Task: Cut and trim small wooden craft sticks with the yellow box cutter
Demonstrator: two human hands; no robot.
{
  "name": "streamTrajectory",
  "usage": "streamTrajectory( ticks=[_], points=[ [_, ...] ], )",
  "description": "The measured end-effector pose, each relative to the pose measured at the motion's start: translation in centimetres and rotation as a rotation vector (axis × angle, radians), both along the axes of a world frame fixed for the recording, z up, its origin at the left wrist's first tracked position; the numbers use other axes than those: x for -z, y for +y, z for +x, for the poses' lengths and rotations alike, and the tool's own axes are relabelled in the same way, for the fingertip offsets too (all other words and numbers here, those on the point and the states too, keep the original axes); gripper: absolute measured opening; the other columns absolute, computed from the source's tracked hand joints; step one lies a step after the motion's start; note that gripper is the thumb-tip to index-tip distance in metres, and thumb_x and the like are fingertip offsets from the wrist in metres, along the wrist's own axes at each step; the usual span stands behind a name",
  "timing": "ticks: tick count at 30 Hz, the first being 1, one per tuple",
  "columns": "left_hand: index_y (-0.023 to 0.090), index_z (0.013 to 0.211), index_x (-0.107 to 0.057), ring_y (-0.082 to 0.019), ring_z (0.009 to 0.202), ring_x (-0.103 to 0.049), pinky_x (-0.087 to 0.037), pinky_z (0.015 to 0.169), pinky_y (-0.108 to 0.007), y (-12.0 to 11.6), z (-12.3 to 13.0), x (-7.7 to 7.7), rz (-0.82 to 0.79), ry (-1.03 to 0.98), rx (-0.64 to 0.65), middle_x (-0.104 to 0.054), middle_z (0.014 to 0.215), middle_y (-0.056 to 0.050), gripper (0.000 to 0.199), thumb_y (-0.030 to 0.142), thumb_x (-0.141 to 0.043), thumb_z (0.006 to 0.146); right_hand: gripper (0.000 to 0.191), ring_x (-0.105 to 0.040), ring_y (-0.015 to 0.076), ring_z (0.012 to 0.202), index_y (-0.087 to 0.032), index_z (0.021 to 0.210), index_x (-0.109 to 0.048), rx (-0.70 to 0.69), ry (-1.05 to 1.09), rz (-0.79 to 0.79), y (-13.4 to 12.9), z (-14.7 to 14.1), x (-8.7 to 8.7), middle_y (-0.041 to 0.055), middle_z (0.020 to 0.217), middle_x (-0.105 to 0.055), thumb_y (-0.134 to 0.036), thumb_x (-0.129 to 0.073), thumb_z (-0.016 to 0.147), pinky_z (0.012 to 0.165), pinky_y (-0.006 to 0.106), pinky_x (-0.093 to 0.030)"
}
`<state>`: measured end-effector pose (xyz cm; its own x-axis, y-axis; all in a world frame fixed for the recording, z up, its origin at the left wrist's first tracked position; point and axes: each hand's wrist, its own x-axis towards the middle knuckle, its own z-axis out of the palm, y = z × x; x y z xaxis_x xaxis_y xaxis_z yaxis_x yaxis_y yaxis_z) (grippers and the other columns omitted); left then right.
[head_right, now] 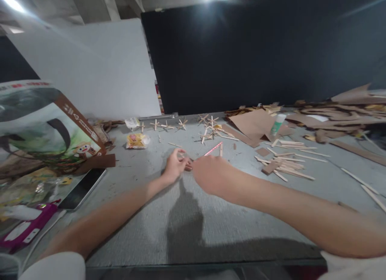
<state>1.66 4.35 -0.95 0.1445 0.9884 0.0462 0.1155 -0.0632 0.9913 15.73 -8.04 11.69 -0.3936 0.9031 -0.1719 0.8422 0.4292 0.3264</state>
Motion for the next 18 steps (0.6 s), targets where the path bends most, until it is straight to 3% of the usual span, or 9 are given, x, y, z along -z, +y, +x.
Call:
streamTrajectory(
  ticks=[2, 4, 8, 11, 13, 15, 18],
  points=[
    [0.02, 0.116, -0.05, -0.012, 0.042, -0.064, -0.05, 0.046, -0.017, 0.9, -0.7, -0.2, -0.003, -0.013, -0.048, -0.061, 0.055, 0.01, 0.036, 0.013, -0.067, 0.085, 0.033, -0.076, 0.0283, 0.077, -0.012, 0.1, -0.077, -0.001, -0.036, -0.007, -1.0, 0.8, -1.5, 0.0176, 0.098, -0.075, 0.004, -0.055, 0.084, 0.055, 0.029, -0.048],
    [0.02, 0.123, -0.048, -0.014, 0.048, -0.07, -0.054, 0.05, -0.02, 0.9, -1.2, -0.4, 0.007, -0.069, 0.033, -0.067, 0.061, 0.007, 0.04, 0.016, -0.067, 0.088, 0.032, -0.07, 0.0256, 0.069, -0.012, 0.104, -0.075, 0.018, -0.033, 0.097, -1.4, 2.1, -2.1, 0.0164, 0.091, -0.073, 0.002, -0.055, 0.084, 0.051, 0.029, -0.04],
    [0.021, 0.147, -0.037, -0.017, 0.055, -0.074, -0.061, 0.057, -0.026, -1.3, -0.8, -0.8, 0.05, -0.142, 0.254, -0.071, 0.069, 0.004, 0.065, 0.024, -0.07, 0.092, 0.023, -0.062, 0.0217, 0.063, -0.017, 0.101, -0.067, 0.007, 0.264, 0.293, 0.1, 5.0, -0.8, 0.0117, 0.084, -0.07, -0.015, -0.044, 0.1, 0.053, 0.031, -0.031],
    [0.022, 0.159, -0.02, -0.017, 0.056, -0.074, -0.061, 0.058, -0.027, -2.9, -0.8, -1.1, -0.003, -0.16, 0.365, -0.073, 0.071, 0.004, 0.083, 0.024, -0.071, 0.094, 0.028, -0.056, 0.0184, 0.053, -0.021, 0.101, -0.058, 0.171, 0.646, 0.115, 1.7, 5.9, 1.3, -0.0002, 0.06, -0.058, -0.037, -0.037, 0.11, 0.053, 0.029, -0.032],
    [0.024, 0.159, -0.017, -0.017, 0.055, -0.074, -0.06, 0.057, -0.026, -3.6, -1.4, -1.0, -0.054, -0.152, 0.389, -0.073, 0.071, 0.005, 0.087, 0.024, -0.073, 0.093, 0.026, -0.051, 0.0163, 0.044, -0.023, 0.106, -0.053, 0.242, 0.839, -0.068, 2.2, 5.7, 2.9, -0.0065, 0.051, -0.051, -0.04, -0.033, 0.111, 0.052, 0.028, -0.034],
    [0.021, 0.15, -0.026, -0.017, 0.053, -0.073, -0.06, 0.056, -0.027, -3.9, -2.3, -0.5, -0.095, -0.155, 0.362, -0.073, 0.071, 0.004, 0.077, 0.027, -0.076, 0.091, 0.024, -0.053, 0.0156, 0.044, -0.024, 0.103, -0.049, 0.264, 1.0, -0.234, 2.4, 5.3, 4.6, -0.0077, 0.05, -0.053, -0.039, -0.031, 0.11, 0.051, 0.026, -0.037],
    [0.02, 0.116, -0.042, -0.017, 0.052, -0.072, -0.058, 0.053, -0.026, -4.1, -3.4, 0.5, -0.112, -0.163, 0.33, -0.074, 0.071, 0.001, 0.053, 0.039, -0.082, 0.087, 0.022, -0.057, 0.0143, 0.046, -0.025, 0.089, -0.043, 0.288, 1.16, -0.352, 2.2, 4.6, 6.8, -0.0055, 0.055, -0.058, -0.036, -0.034, 0.107, 0.05, 0.025, -0.042]
  ],
)
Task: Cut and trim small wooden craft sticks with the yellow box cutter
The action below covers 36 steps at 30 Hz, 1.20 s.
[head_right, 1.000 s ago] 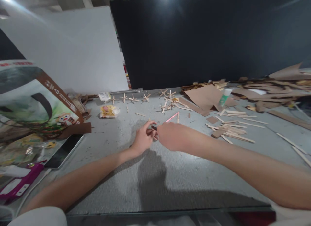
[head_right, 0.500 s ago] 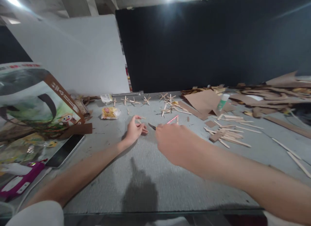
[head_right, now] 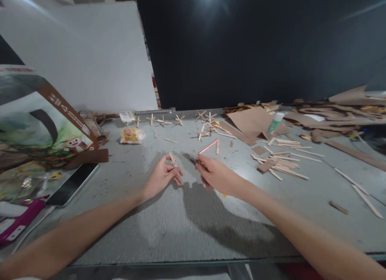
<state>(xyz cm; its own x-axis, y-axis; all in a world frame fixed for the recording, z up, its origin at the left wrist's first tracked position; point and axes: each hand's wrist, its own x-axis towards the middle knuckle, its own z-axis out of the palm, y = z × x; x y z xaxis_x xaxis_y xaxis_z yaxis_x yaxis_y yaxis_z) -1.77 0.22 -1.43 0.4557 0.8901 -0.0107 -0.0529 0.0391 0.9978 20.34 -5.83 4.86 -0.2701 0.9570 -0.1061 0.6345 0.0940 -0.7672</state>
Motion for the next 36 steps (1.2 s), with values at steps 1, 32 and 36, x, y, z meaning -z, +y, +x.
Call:
streamTrajectory(
  ticks=[1, 32, 36],
  points=[
    [0.021, 0.106, -0.042, -0.017, 0.052, -0.072, -0.058, 0.052, -0.026, -0.1, -0.2, 0.2, 0.004, -0.002, 0.01, -0.074, 0.072, 0.0, 0.051, 0.043, -0.083, 0.085, 0.022, -0.057, 0.0136, 0.046, -0.025, 0.088, -0.043, 0.011, 0.034, -0.02, -0.1, -0.2, 0.5, -0.0043, 0.059, -0.06, -0.036, -0.036, 0.106, 0.048, 0.024, -0.041],
    [0.025, 0.096, -0.035, -0.016, 0.041, -0.066, -0.051, 0.038, -0.025, -1.0, -0.2, 0.1, -0.023, 0.085, 0.121, -0.075, 0.077, -0.003, 0.06, 0.065, -0.078, 0.083, 0.031, -0.058, 0.0122, 0.042, -0.025, 0.079, -0.045, 0.023, 0.099, 0.012, -1.8, -2.2, 3.5, -0.0047, 0.057, -0.055, -0.044, -0.038, 0.103, 0.044, 0.022, -0.042],
    [0.025, 0.095, -0.035, -0.015, 0.04, -0.065, -0.051, 0.038, -0.025, -1.1, -0.2, -0.1, -0.033, 0.092, 0.121, -0.075, 0.076, -0.002, 0.062, 0.066, -0.079, 0.082, 0.031, -0.059, 0.0128, 0.043, -0.026, 0.08, -0.044, 0.041, 0.127, 0.007, -1.8, -2.1, 3.4, -0.005, 0.057, -0.056, -0.045, -0.039, 0.103, 0.045, 0.023, -0.042]
  ],
)
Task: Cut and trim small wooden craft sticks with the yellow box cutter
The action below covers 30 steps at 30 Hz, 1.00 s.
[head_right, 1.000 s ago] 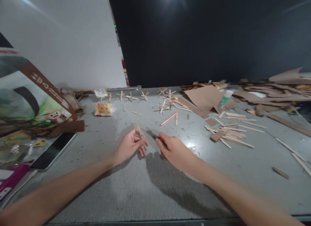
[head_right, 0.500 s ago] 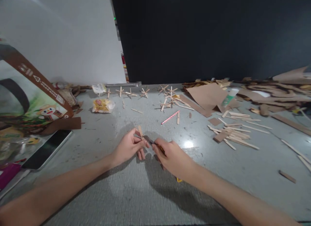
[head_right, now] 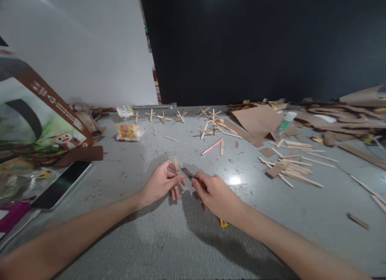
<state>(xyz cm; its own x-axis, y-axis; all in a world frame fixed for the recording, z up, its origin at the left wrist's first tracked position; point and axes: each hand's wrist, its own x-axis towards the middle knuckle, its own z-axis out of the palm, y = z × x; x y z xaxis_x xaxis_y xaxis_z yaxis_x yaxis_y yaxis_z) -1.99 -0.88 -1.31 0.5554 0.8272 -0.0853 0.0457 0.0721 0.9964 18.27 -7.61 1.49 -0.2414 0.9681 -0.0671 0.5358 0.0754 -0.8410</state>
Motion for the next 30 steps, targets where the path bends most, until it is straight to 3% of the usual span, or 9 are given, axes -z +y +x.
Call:
streamTrajectory(
  ticks=[6, 11, 18, 20, 24, 27, 30],
  points=[
    [0.024, 0.094, -0.038, -0.011, 0.037, -0.06, -0.043, 0.036, -0.022, 0.0, -0.1, -0.2, 0.045, 0.045, -0.015, -0.073, 0.072, 0.0, 0.054, 0.061, -0.076, 0.086, 0.031, -0.053, 0.0128, 0.042, -0.027, 0.08, -0.042, 0.007, -0.012, 0.024, -0.1, 0.0, 0.0, -0.0061, 0.055, -0.054, -0.046, -0.039, 0.104, 0.046, 0.024, -0.04],
    [0.023, 0.095, -0.044, -0.009, 0.035, -0.054, -0.037, 0.035, -0.02, -0.2, -0.1, -0.3, 0.065, 0.078, -0.04, -0.068, 0.065, 0.003, 0.05, 0.063, -0.073, 0.087, 0.033, -0.045, 0.0135, 0.047, -0.027, 0.077, -0.041, 0.03, -0.113, 0.161, 0.0, 0.4, 0.2, -0.0056, 0.054, -0.05, -0.045, -0.04, 0.104, 0.049, 0.026, -0.032],
    [0.02, 0.082, -0.055, -0.009, 0.048, -0.053, -0.042, 0.049, -0.023, -0.2, -0.2, -0.4, 0.159, 0.134, -0.024, -0.067, 0.073, -0.001, 0.046, 0.063, -0.068, 0.09, 0.033, -0.053, 0.0166, 0.052, -0.027, 0.08, -0.042, 0.022, -0.214, 0.185, 0.3, 1.3, -0.2, -0.0036, 0.058, -0.055, -0.048, -0.038, 0.105, 0.054, 0.028, -0.03],
    [0.02, 0.076, -0.057, -0.011, 0.056, -0.054, -0.045, 0.056, -0.025, 0.0, -0.3, -0.5, 0.272, 0.183, -0.03, -0.064, 0.072, 0.0, 0.044, 0.06, -0.065, 0.093, 0.033, -0.053, 0.017, 0.051, -0.027, 0.08, -0.042, 0.013, -0.23, 0.184, 0.3, 1.4, -0.2, -0.0033, 0.057, -0.056, -0.047, -0.037, 0.106, 0.054, 0.028, -0.03],
    [0.02, 0.064, -0.057, -0.018, 0.082, -0.058, -0.049, 0.08, -0.033, -0.3, -0.3, -0.7, 0.706, 0.365, 0.013, -0.061, 0.078, -0.004, 0.045, 0.044, -0.057, 0.101, 0.03, -0.055, 0.0181, 0.051, -0.027, 0.082, -0.043, 0.021, -0.284, 0.2, 0.3, 1.5, -0.2, -0.0023, 0.058, -0.057, -0.043, -0.038, 0.107, 0.053, 0.028, -0.029],
    [0.019, 0.072, -0.062, -0.024, 0.1, -0.056, -0.047, 0.093, -0.04, -1.1, -0.1, -0.8, 0.967, 0.562, 0.074, -0.062, 0.088, -0.006, 0.037, 0.036, -0.057, 0.103, 0.026, -0.054, 0.0186, 0.05, -0.027, 0.084, -0.046, 0.039, -0.362, 0.213, 0.4, 1.6, 0.0, -0.0019, 0.058, -0.055, -0.039, -0.04, 0.106, 0.053, 0.028, -0.026],
    [0.018, 0.083, -0.065, -0.027, 0.105, -0.054, -0.045, 0.098, -0.045, -1.5, -0.1, -0.7, 1.061, 0.722, 0.09, -0.062, 0.095, -0.007, 0.028, 0.036, -0.058, 0.104, 0.025, -0.053, 0.0187, 0.051, -0.027, 0.084, -0.048, 0.049, -0.391, 0.21, 0.6, 1.6, 0.1, -0.0011, 0.059, -0.056, -0.039, -0.041, 0.106, 0.053, 0.029, -0.025]
  ],
)
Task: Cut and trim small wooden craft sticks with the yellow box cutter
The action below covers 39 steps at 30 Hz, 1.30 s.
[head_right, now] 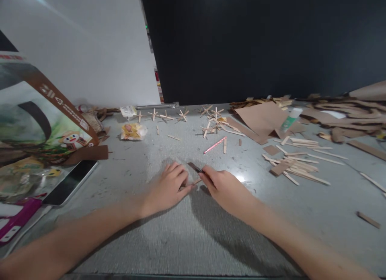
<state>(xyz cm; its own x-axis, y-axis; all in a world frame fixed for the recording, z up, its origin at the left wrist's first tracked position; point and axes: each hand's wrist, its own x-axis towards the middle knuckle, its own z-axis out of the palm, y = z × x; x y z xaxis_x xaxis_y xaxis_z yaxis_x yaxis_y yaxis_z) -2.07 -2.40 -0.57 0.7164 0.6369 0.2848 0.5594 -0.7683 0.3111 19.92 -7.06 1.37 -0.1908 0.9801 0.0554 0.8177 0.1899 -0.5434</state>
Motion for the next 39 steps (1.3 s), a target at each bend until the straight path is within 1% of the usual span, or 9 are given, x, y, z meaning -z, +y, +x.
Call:
streamTrajectory(
  ticks=[8, 12, 15, 18, 23, 26, 29, 34, 39],
  points=[
    [0.02, 0.09, -0.061, -0.024, 0.101, -0.054, -0.044, 0.094, -0.04, 0.5, -0.2, 0.1, -0.102, -0.067, -0.064, -0.064, 0.096, -0.006, 0.027, 0.029, -0.044, 0.109, 0.028, -0.055, 0.0193, 0.051, -0.026, 0.084, -0.052, 0.031, -0.036, 0.035, -0.1, 0.2, -0.3, -0.0007, 0.058, -0.056, -0.039, -0.04, 0.106, 0.053, 0.029, -0.024],
    [0.02, 0.086, -0.061, -0.025, 0.096, -0.056, -0.042, 0.094, -0.043, -0.1, -0.3, 0.1, 0.008, -0.071, -0.173, -0.067, 0.09, -0.007, 0.031, 0.024, -0.04, 0.109, 0.028, -0.055, 0.0191, 0.052, -0.026, 0.084, -0.051, 0.043, -0.053, 0.046, 0.0, 0.3, -0.3, -0.0006, 0.059, -0.055, -0.04, -0.039, 0.106, 0.054, 0.029, -0.023],
    [0.02, 0.086, -0.06, -0.026, 0.096, -0.057, -0.041, 0.093, -0.045, -1.0, -0.4, 0.1, 0.054, -0.008, -0.17, -0.069, 0.093, -0.007, 0.025, 0.028, -0.049, 0.107, 0.028, -0.055, 0.0193, 0.053, -0.026, 0.084, -0.049, 0.047, -0.053, 0.032, 0.0, 0.2, -0.3, -0.0007, 0.059, -0.054, -0.04, -0.039, 0.106, 0.054, 0.029, -0.024],
    [0.019, 0.087, -0.058, -0.027, 0.097, -0.057, -0.042, 0.09, -0.043, -1.5, -0.3, 0.2, -0.025, -0.006, -0.159, -0.068, 0.097, -0.007, 0.019, 0.03, -0.059, 0.103, 0.027, -0.056, 0.0195, 0.053, -0.026, 0.085, -0.049, 0.043, -0.038, 0.031, 0.0, 0.2, -0.3, -0.0011, 0.059, -0.053, -0.04, -0.039, 0.106, 0.055, 0.029, -0.024],
    [0.021, 0.082, -0.052, -0.024, 0.091, -0.058, -0.044, 0.083, -0.037, -1.4, -0.2, 0.7, -0.225, -0.151, -0.192, -0.064, 0.091, -0.005, 0.022, 0.025, -0.058, 0.102, 0.026, -0.058, 0.0202, 0.054, -0.026, 0.084, -0.047, 0.046, -0.019, 0.039, 0.0, 0.3, -0.3, -0.0011, 0.058, -0.054, -0.04, -0.04, 0.105, 0.055, 0.03, -0.024],
    [0.022, 0.092, -0.052, -0.018, 0.07, -0.057, -0.042, 0.067, -0.031, -1.0, -0.3, 0.6, -0.435, -0.318, -0.273, -0.062, 0.077, -0.001, 0.016, 0.027, -0.047, 0.106, 0.029, -0.056, 0.0188, 0.051, -0.027, 0.083, -0.044, 0.061, 0.095, 0.04, -0.2, 0.2, -0.3, -0.0017, 0.057, -0.056, -0.044, -0.039, 0.105, 0.054, 0.029, -0.029],
    [0.022, 0.11, -0.054, -0.016, 0.059, -0.054, -0.04, 0.06, -0.028, -0.9, -0.4, 0.3, -0.567, -0.484, -0.301, -0.061, 0.07, 0.002, 0.022, 0.037, -0.038, 0.109, 0.03, -0.057, 0.0166, 0.048, -0.027, 0.089, -0.045, 0.064, 0.351, -0.037, -0.7, -0.2, -0.5, -0.004, 0.057, -0.059, -0.051, -0.038, 0.106, 0.054, 0.028, -0.04],
    [0.019, 0.123, -0.055, -0.017, 0.069, -0.063, -0.047, 0.069, -0.03, -1.3, -0.1, 0.3, -0.558, -0.649, -0.22, -0.067, 0.074, -0.001, 0.039, 0.053, -0.041, 0.107, 0.038, -0.058, 0.0143, 0.045, -0.026, 0.091, -0.047, -0.02, 0.665, -0.283, -1.8, -1.7, -0.3, -0.0052, 0.06, -0.06, -0.062, -0.045, 0.101, 0.046, 0.026, -0.046],
    [0.02, 0.122, -0.054, -0.017, 0.072, -0.064, -0.047, 0.073, -0.032, -1.7, 0.1, 0.4, -0.606, -0.693, -0.177, -0.066, 0.075, 0.0, 0.043, 0.059, -0.044, 0.106, 0.038, -0.057, 0.0123, 0.045, -0.025, 0.089, -0.049, -0.057, 0.659, -0.264, -2.0, -2.3, 0.3, -0.0046, 0.06, -0.062, -0.061, -0.048, 0.101, 0.046, 0.024, -0.046]
  ],
)
